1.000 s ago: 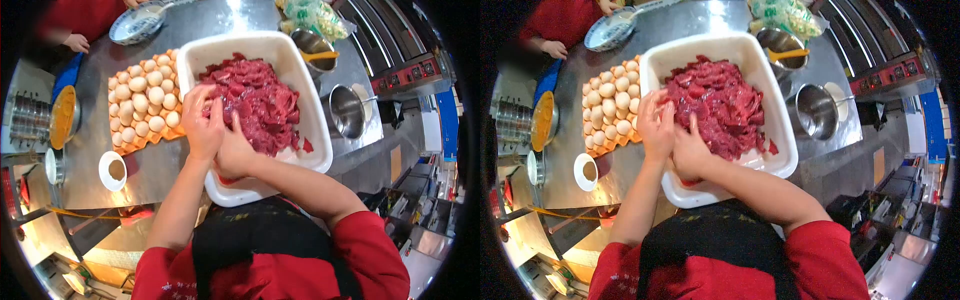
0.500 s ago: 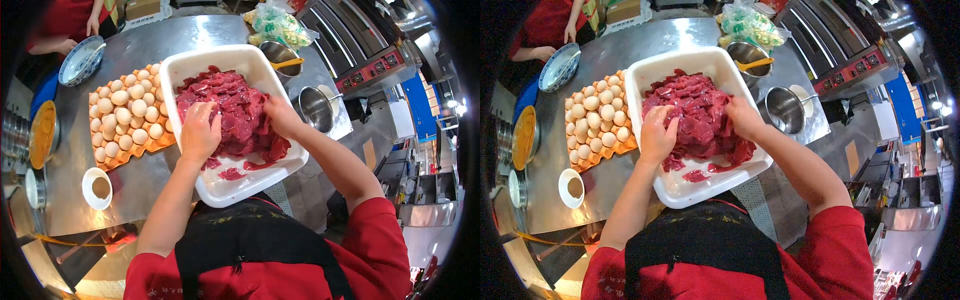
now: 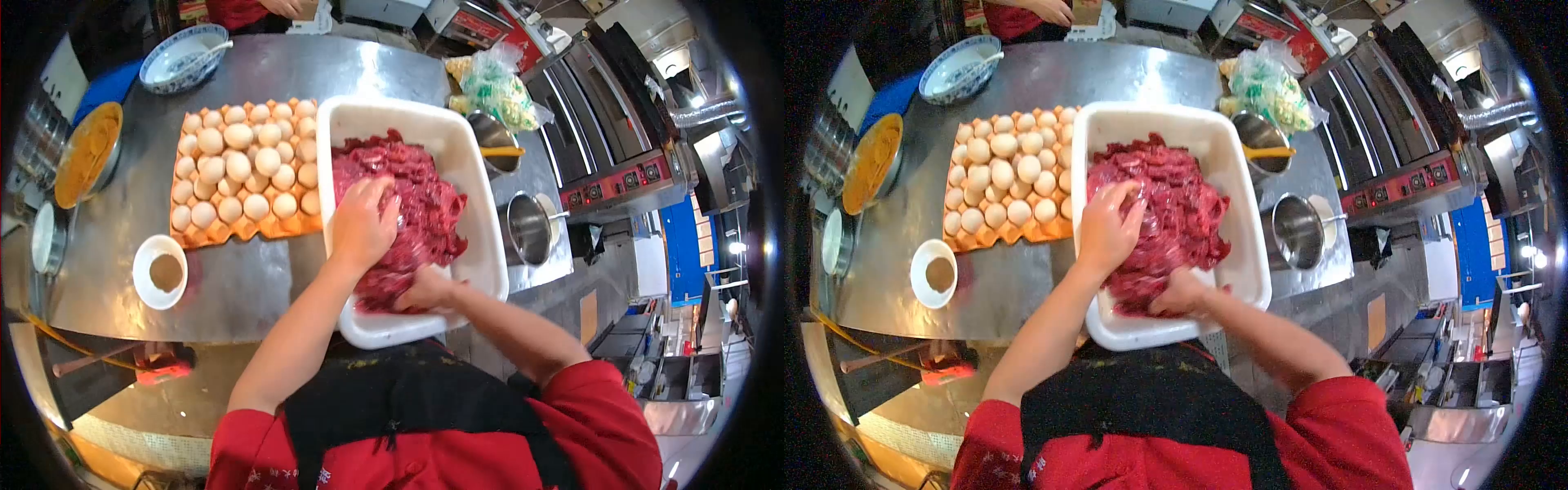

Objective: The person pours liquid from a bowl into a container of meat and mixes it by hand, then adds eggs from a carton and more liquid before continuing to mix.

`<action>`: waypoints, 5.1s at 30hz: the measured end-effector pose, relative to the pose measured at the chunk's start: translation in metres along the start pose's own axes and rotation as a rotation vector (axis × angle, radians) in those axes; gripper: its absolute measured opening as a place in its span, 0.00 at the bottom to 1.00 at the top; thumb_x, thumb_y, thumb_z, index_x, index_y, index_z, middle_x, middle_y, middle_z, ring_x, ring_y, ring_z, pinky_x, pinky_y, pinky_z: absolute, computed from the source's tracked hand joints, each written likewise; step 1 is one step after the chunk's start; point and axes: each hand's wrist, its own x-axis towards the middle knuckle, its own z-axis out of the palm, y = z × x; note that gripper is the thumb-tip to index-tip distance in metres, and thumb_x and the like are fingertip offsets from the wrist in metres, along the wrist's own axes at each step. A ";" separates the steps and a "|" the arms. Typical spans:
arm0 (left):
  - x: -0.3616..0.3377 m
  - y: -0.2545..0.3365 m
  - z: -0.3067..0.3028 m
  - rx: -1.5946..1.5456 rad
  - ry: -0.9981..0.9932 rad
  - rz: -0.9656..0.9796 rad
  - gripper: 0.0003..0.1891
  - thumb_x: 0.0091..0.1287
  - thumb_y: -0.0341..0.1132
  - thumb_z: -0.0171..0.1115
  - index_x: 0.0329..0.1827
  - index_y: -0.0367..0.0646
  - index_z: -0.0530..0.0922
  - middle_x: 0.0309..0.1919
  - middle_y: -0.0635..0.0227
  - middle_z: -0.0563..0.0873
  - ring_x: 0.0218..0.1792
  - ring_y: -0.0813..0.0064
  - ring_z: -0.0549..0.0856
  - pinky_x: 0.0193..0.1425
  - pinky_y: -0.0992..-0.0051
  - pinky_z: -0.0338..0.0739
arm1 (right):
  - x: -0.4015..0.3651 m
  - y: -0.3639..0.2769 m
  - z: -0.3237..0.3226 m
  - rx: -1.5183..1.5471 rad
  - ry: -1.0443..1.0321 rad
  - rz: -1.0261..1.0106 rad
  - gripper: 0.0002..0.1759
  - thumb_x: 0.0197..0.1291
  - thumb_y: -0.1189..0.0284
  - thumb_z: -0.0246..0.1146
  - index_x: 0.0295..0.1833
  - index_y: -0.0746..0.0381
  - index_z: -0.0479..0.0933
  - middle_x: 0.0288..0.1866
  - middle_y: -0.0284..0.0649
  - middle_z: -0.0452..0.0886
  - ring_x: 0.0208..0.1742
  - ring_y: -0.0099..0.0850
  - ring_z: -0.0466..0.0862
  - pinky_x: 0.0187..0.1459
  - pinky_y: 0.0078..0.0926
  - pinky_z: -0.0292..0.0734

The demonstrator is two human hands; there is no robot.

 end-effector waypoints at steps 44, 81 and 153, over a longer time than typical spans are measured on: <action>0.001 -0.004 -0.009 -0.619 0.089 -0.187 0.13 0.65 0.27 0.65 0.51 0.34 0.78 0.39 0.68 0.81 0.39 0.81 0.80 0.45 0.82 0.76 | 0.074 -0.100 -0.020 -0.835 0.209 -0.451 0.34 0.47 0.43 0.63 0.58 0.50 0.79 0.61 0.42 0.78 0.69 0.54 0.67 0.65 0.68 0.59; -0.013 0.008 0.009 0.452 -0.202 -0.282 0.21 0.61 0.33 0.69 0.54 0.34 0.76 0.47 0.54 0.82 0.51 0.61 0.82 0.56 0.68 0.76 | 0.065 -0.004 -0.152 -0.592 0.562 -0.578 0.33 0.54 0.63 0.67 0.65 0.60 0.69 0.65 0.64 0.67 0.67 0.65 0.66 0.65 0.50 0.69; -0.063 0.057 0.004 -0.337 -0.360 -1.065 0.41 0.63 0.31 0.68 0.75 0.37 0.53 0.66 0.54 0.71 0.66 0.62 0.75 0.69 0.64 0.71 | -0.046 0.053 -0.094 -0.672 -0.168 -0.557 0.12 0.60 0.65 0.62 0.34 0.64 0.82 0.32 0.53 0.84 0.38 0.50 0.85 0.41 0.46 0.80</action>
